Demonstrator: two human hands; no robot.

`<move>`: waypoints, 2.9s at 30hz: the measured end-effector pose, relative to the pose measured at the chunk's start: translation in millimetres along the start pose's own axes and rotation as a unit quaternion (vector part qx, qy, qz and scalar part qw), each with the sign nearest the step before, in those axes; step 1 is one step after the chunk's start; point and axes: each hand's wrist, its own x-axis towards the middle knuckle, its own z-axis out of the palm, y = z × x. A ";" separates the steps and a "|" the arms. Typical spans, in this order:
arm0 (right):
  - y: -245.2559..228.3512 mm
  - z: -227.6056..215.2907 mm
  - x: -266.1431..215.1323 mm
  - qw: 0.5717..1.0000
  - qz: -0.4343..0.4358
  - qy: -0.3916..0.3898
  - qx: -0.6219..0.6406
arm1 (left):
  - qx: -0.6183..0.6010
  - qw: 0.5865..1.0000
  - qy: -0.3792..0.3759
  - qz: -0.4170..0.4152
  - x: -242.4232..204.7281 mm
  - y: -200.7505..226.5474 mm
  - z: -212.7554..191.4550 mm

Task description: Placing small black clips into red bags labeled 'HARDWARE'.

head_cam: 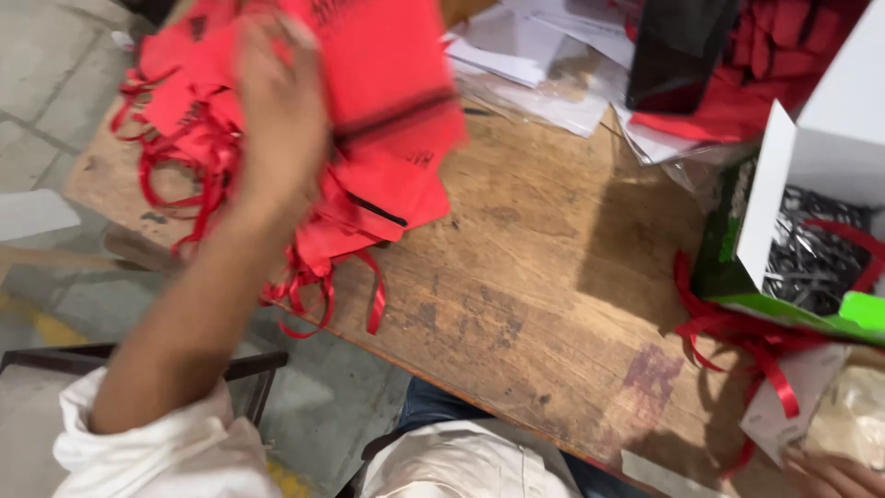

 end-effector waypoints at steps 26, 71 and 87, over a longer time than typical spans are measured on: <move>-186.5 -183.1 257.4 0.930 0.356 -0.088 -0.017 | 0.057 0.912 -0.374 -0.158 -189.4 62.0 85.5; -205.3 -219.0 259.6 0.889 0.455 -0.036 0.025 | -0.521 0.345 -0.363 -0.691 -272.5 227.8 170.1; -176.7 -149.4 252.7 0.935 0.334 -0.074 0.093 | -0.554 0.349 -0.419 -0.629 -284.5 197.5 169.5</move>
